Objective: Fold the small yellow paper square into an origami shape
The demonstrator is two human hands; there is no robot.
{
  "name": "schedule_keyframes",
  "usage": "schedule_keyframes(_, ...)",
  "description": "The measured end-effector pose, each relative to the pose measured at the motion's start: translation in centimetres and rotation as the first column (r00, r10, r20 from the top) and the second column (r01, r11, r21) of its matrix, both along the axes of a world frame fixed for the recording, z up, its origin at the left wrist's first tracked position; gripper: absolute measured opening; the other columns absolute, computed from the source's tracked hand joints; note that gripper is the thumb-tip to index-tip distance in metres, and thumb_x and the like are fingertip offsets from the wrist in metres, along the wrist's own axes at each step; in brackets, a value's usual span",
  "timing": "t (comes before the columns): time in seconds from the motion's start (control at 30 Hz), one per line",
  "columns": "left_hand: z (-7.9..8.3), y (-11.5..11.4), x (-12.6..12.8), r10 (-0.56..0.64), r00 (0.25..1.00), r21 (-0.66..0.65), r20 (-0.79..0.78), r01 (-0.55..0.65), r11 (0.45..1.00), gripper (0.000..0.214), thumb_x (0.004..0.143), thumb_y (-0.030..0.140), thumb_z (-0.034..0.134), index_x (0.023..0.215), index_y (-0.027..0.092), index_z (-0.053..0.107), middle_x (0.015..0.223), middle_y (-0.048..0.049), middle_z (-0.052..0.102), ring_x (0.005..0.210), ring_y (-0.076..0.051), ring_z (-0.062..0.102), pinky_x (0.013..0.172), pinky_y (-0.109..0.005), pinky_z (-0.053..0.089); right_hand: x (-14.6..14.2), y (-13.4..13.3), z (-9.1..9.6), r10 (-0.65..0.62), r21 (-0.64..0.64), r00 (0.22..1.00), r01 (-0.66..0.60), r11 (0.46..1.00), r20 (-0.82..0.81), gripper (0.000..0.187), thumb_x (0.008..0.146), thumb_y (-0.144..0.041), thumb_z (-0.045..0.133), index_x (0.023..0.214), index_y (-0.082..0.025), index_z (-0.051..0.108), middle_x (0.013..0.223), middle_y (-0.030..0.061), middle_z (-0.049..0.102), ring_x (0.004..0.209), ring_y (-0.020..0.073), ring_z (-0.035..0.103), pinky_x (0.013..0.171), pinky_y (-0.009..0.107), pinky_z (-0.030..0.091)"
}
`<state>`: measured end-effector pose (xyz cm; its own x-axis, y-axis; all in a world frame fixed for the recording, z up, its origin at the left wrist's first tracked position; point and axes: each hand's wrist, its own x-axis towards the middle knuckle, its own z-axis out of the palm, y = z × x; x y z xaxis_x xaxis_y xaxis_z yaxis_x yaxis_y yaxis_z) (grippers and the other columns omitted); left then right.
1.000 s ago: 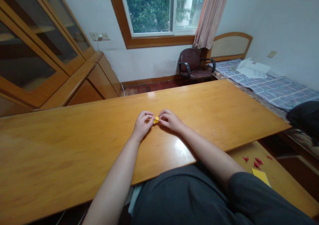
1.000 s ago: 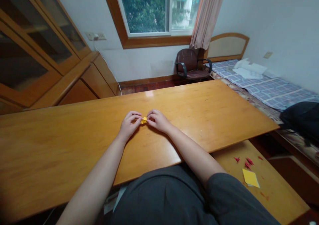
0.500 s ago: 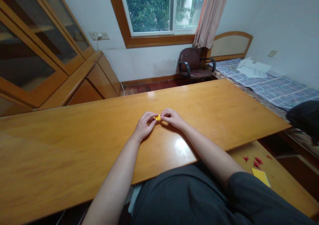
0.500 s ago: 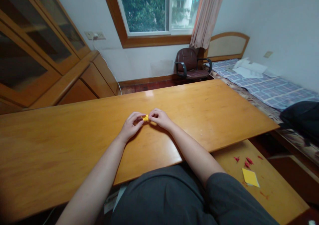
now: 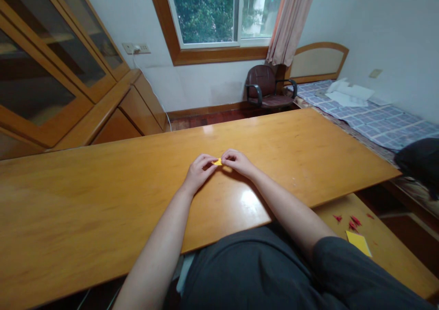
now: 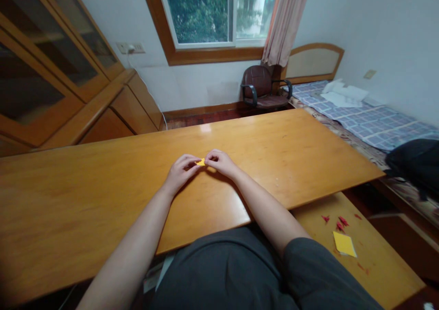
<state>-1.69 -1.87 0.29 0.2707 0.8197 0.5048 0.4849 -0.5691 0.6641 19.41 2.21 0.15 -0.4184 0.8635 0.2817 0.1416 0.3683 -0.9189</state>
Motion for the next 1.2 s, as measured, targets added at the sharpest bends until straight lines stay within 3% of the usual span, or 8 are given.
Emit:
schedule_keyframes(0.57, 0.27, 0.13, -0.25, 0.068, 0.995, -0.04, 0.071, -0.065, 0.997, 0.019, 0.09, 0.034, 0.066, 0.102, 0.022, 0.075, 0.098, -0.0054, 0.07, 0.092, -0.018, 0.067, 0.084, -0.032, 0.055, -0.37, -0.64, 0.01, 0.021, -0.079, 1.0, -0.022, 0.997, -0.02, 0.028, 0.082, -0.038, 0.073, 0.099, -0.016, 0.074, 0.092, 0.006, 0.075, 0.078, 0.015, 0.069, 0.075, 0.028, 0.053)
schedule_keyframes(1.03, 0.62, 0.05, -0.3, 0.067, 0.993, -0.098, 0.093, -0.058, 0.993, 0.021, 0.089, 0.033, 0.067, 0.103, 0.021, 0.076, 0.099, -0.0057, 0.071, 0.093, -0.018, 0.066, 0.086, -0.032, 0.054, -0.24, -0.71, 0.01, 0.001, -0.076, 1.0, -0.002, 0.997, -0.01, 0.031, 0.085, -0.036, 0.069, 0.108, -0.015, 0.075, 0.099, 0.0083, 0.077, 0.079, 0.0151, 0.07, 0.077, 0.027, 0.054)
schedule_keyframes(1.2, 0.39, 0.09, -0.37, 0.066, 0.992, -0.109, 0.105, -0.055, 0.993, 0.021, 0.088, 0.033, 0.067, 0.104, 0.021, 0.076, 0.099, -0.0056, 0.071, 0.093, -0.018, 0.066, 0.085, -0.031, 0.054, -0.33, -0.76, -0.22, -0.016, -0.003, 1.0, 0.016, 1.0, 0.024, 0.03, 0.088, -0.035, 0.066, 0.109, -0.015, 0.075, 0.101, 0.0082, 0.077, 0.083, 0.0156, 0.07, 0.079, 0.027, 0.054)
